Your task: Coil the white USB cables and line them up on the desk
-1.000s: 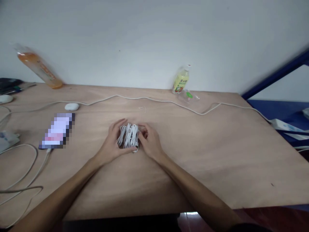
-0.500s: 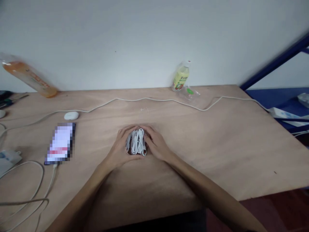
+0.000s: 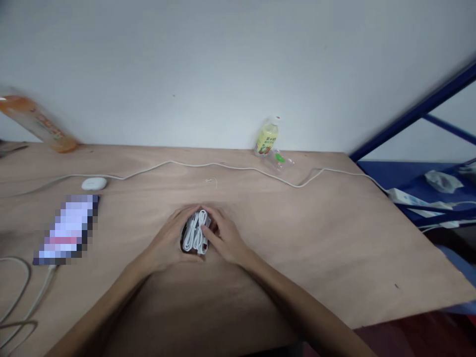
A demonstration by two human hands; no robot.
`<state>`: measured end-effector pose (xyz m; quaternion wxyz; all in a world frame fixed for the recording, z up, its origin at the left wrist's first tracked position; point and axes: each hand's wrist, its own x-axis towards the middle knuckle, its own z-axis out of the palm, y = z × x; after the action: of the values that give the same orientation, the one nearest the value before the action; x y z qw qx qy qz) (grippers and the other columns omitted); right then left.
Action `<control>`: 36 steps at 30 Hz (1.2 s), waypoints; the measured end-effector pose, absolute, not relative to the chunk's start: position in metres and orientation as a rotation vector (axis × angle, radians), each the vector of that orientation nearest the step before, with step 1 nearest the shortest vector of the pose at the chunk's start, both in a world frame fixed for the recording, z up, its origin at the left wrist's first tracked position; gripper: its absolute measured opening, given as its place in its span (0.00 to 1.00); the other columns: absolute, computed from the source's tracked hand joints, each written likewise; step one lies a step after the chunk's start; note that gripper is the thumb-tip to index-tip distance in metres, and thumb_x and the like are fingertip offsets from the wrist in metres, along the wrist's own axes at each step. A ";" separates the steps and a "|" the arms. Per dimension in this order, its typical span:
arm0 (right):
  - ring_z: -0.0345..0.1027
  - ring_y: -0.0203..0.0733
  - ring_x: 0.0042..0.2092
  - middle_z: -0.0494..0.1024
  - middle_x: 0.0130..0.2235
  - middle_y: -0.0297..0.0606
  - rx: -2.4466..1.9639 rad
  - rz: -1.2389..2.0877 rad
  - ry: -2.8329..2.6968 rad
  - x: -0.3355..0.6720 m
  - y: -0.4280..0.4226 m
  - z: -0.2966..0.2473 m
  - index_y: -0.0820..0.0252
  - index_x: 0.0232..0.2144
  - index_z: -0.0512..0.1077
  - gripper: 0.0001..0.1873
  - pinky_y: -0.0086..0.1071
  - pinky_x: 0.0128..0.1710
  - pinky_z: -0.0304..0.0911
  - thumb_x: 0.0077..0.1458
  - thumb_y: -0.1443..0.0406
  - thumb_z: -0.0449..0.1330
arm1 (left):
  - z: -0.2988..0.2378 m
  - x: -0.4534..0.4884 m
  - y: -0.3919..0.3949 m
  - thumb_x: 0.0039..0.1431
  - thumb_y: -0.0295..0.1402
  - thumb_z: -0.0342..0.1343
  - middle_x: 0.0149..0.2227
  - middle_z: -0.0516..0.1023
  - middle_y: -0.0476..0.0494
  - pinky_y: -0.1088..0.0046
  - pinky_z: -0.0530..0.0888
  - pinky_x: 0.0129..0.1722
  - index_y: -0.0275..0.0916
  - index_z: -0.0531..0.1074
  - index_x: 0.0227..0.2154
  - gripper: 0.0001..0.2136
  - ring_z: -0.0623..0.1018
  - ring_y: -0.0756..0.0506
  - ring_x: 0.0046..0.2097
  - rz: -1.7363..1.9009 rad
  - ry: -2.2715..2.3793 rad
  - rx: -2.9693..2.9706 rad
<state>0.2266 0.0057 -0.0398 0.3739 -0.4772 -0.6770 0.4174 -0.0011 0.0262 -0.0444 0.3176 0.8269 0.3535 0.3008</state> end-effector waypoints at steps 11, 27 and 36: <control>0.75 0.47 0.39 0.80 0.39 0.39 -1.229 1.116 -1.669 0.224 0.010 -0.042 0.56 0.61 0.75 0.25 0.38 0.39 0.71 0.67 0.53 0.62 | -0.038 0.001 0.028 0.43 0.49 0.84 0.67 0.75 0.30 0.40 0.71 0.68 0.48 0.65 0.71 0.53 0.74 0.26 0.67 0.825 0.921 2.149; 0.75 0.43 0.34 0.86 0.47 0.42 -1.270 1.196 -1.527 0.222 0.010 -0.035 0.55 0.55 0.76 0.22 0.36 0.35 0.69 0.62 0.55 0.66 | -0.031 0.002 0.027 0.58 0.49 0.75 0.65 0.78 0.32 0.43 0.70 0.67 0.47 0.70 0.68 0.37 0.74 0.30 0.67 0.920 0.930 2.032; 0.70 0.42 0.33 0.80 0.39 0.39 -1.417 1.034 -1.365 0.215 0.016 -0.038 0.54 0.43 0.76 0.17 0.35 0.33 0.68 0.58 0.51 0.65 | -0.030 0.005 0.030 0.61 0.43 0.69 0.35 0.75 0.44 0.55 0.76 0.52 0.43 0.75 0.30 0.12 0.77 0.37 0.45 1.070 1.402 1.880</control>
<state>0.2153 0.0164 -0.0383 0.4432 -0.5715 -0.5506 0.4170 0.0053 0.0299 -0.0301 0.2784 0.7005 0.5223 0.3988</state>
